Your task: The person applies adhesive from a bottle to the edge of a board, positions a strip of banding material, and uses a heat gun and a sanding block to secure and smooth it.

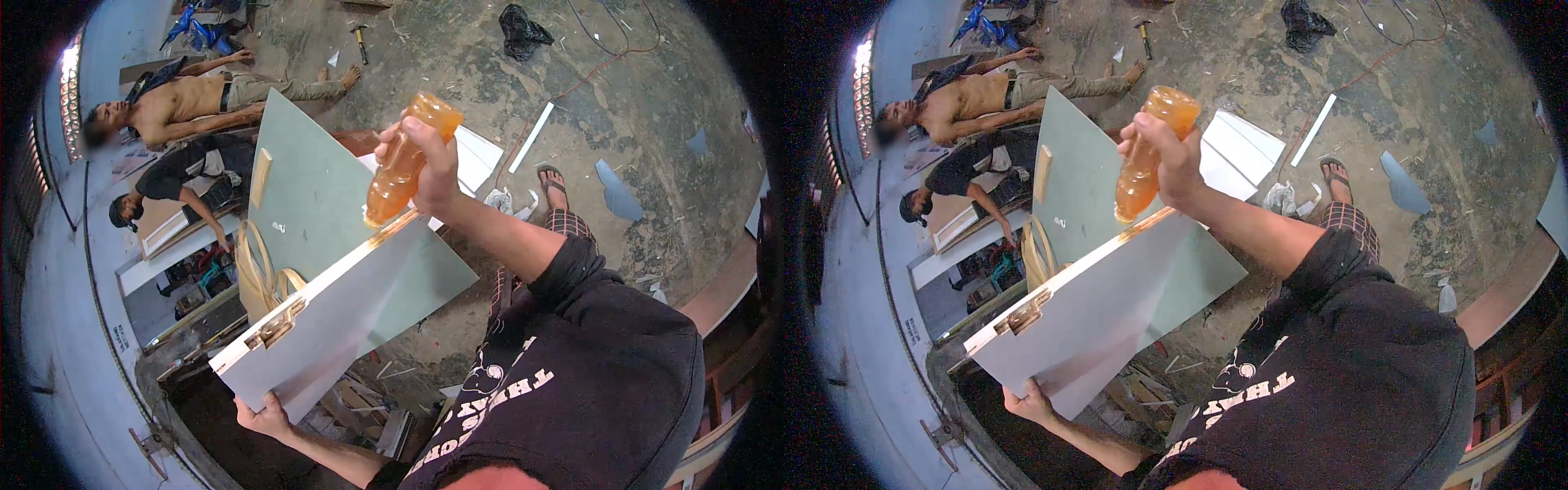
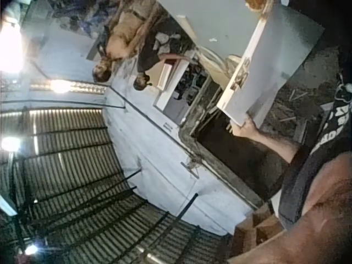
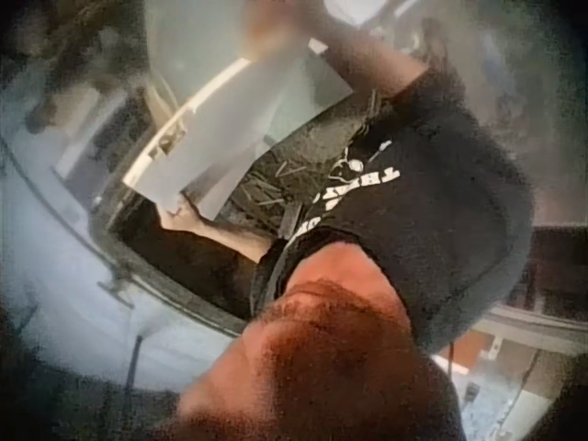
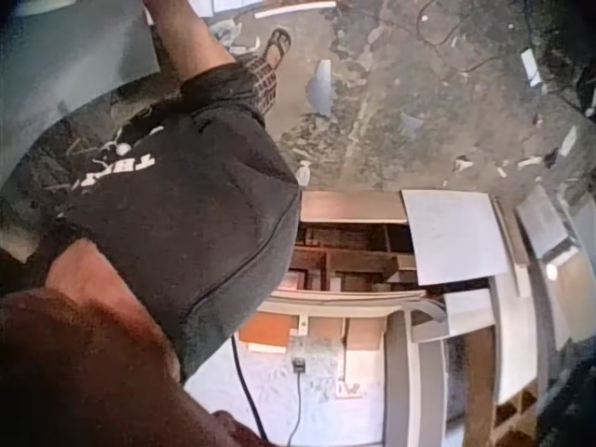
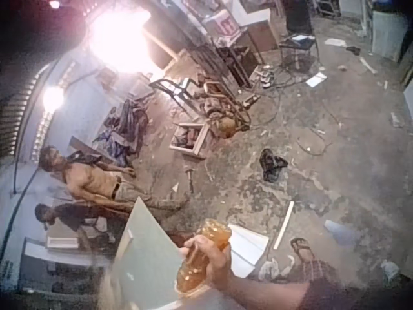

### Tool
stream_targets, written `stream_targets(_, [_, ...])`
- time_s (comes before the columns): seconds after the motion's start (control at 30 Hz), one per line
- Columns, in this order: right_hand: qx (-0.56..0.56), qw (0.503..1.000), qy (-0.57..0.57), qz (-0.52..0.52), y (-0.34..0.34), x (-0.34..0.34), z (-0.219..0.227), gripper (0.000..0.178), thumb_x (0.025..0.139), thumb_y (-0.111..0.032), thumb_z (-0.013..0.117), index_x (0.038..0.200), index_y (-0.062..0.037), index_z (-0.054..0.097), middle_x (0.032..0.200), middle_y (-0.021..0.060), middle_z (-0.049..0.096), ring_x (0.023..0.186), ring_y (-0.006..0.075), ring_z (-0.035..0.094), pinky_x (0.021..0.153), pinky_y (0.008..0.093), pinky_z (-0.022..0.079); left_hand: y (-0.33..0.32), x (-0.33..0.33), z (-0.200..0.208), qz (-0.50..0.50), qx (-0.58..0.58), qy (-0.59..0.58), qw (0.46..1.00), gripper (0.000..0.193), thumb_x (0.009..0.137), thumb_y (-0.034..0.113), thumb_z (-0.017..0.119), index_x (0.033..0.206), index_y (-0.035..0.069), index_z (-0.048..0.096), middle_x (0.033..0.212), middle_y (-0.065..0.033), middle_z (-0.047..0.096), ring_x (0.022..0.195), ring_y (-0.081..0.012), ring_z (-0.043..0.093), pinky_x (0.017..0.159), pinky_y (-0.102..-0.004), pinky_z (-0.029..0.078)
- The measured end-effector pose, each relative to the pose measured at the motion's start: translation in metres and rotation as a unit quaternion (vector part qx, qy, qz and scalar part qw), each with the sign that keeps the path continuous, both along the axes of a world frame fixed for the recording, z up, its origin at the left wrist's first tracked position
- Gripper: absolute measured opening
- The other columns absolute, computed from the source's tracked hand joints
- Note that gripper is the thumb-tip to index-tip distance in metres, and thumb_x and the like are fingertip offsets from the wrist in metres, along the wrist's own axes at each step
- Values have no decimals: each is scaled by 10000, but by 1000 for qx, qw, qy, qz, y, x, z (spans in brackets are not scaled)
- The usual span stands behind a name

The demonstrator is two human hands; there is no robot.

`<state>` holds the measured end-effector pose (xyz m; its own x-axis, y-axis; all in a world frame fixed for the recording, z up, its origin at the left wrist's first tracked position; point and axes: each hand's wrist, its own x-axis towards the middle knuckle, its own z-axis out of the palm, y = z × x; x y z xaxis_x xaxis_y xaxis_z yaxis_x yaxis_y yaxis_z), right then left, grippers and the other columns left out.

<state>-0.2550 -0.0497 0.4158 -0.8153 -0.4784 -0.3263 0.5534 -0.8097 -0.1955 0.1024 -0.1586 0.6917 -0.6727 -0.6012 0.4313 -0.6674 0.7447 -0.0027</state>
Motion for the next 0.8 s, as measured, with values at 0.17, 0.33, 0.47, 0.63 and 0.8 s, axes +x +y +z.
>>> stream_targets(0.17, [69, 997, 29, -7, 4, 8, -42, 240, 894, -277, 635, 960, -52, 584, 831, 87, 643, 737, 197, 669, 651, 357, 558, -3, -1, 3, -24, 30, 2, 999, 574, 834, 517, 740, 906, -47, 661, 756, -68, 666, 681, -151, 626, 629, -301, 492])
stream_targets(0.33, [60, 998, 4, -14, 3, 9, -54, 230, 897, -256, 628, 963, -41, 579, 831, 95, 646, 717, 199, 665, 626, 355, 556, 1, -4, -1, -23, 18, 5, 1000, 546, 835, 478, 755, 918, -54, 669, 759, -69, 674, 687, -146, 631, 636, -300, 497])
stream_targets(0.47, [94, 995, -12, -15, 4, 5, -56, 287, 878, -312, 648, 900, -32, 591, 790, 101, 642, 693, 191, 660, 622, 346, 558, -5, 4, 2, -17, 20, -5, 1000, 555, 831, 489, 757, 916, -53, 670, 754, -66, 670, 682, -145, 628, 630, -300, 495])
stream_targets(0.63, [86, 996, 5, 11, 7, 8, -53, 291, 876, -311, 648, 916, -28, 598, 792, 100, 644, 699, 183, 658, 625, 333, 560, -4, -1, 1, -31, 15, -5, 999, 632, 818, 570, 741, 922, -49, 668, 746, -69, 666, 675, -149, 626, 624, -303, 492])
stream_targets(0.8, [46, 999, 13, -2, 6, 8, -15, 261, 879, -289, 643, 960, -45, 593, 828, 98, 653, 737, 185, 663, 658, 339, 559, -4, -1, -1, -5, 7, -10, 1000, 675, 807, 617, 727, 911, -47, 663, 744, -70, 665, 672, -153, 624, 627, -305, 492])
